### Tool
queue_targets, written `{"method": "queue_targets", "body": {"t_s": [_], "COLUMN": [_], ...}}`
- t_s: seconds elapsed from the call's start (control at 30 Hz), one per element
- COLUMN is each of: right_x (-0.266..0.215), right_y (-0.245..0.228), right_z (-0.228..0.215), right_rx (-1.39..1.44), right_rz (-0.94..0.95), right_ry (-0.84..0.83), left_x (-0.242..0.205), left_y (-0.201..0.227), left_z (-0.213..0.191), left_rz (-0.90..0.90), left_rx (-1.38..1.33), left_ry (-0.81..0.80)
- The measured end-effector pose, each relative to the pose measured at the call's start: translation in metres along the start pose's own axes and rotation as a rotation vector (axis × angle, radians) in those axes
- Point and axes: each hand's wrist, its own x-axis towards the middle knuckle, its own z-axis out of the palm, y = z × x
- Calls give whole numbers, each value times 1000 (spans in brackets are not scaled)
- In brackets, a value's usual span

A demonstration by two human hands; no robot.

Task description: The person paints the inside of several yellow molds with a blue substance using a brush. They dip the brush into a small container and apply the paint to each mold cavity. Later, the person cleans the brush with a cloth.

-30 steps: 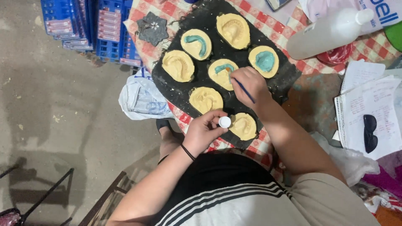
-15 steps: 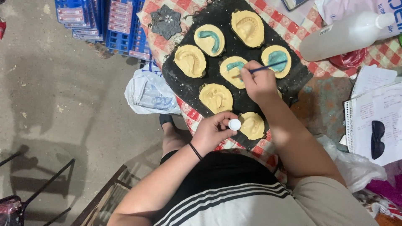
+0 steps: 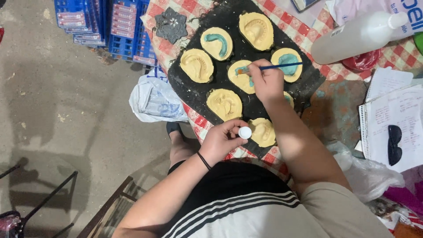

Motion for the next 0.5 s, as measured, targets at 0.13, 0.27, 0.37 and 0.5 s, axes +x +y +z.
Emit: {"method": "queue_targets", "body": {"t_s": [0.13, 0.27, 0.37, 0.5], "right_x": [-9, -8, -11, -8], "right_y": [-13, -4, 5, 6], "right_z": [7, -5, -14, -23], "right_rx": [116, 93, 10, -3], "right_rz": [-1, 48, 57, 55], "right_ry": [-82, 2, -40, 3], "left_x": [4, 4, 5, 6], "left_y": [-8, -3, -3, -5], "left_z": [2, 1, 0, 3], "left_rz": [5, -2, -3, -11], "left_rx": [9, -2, 13, 1], "left_ry": [-1, 10, 6, 3]}}
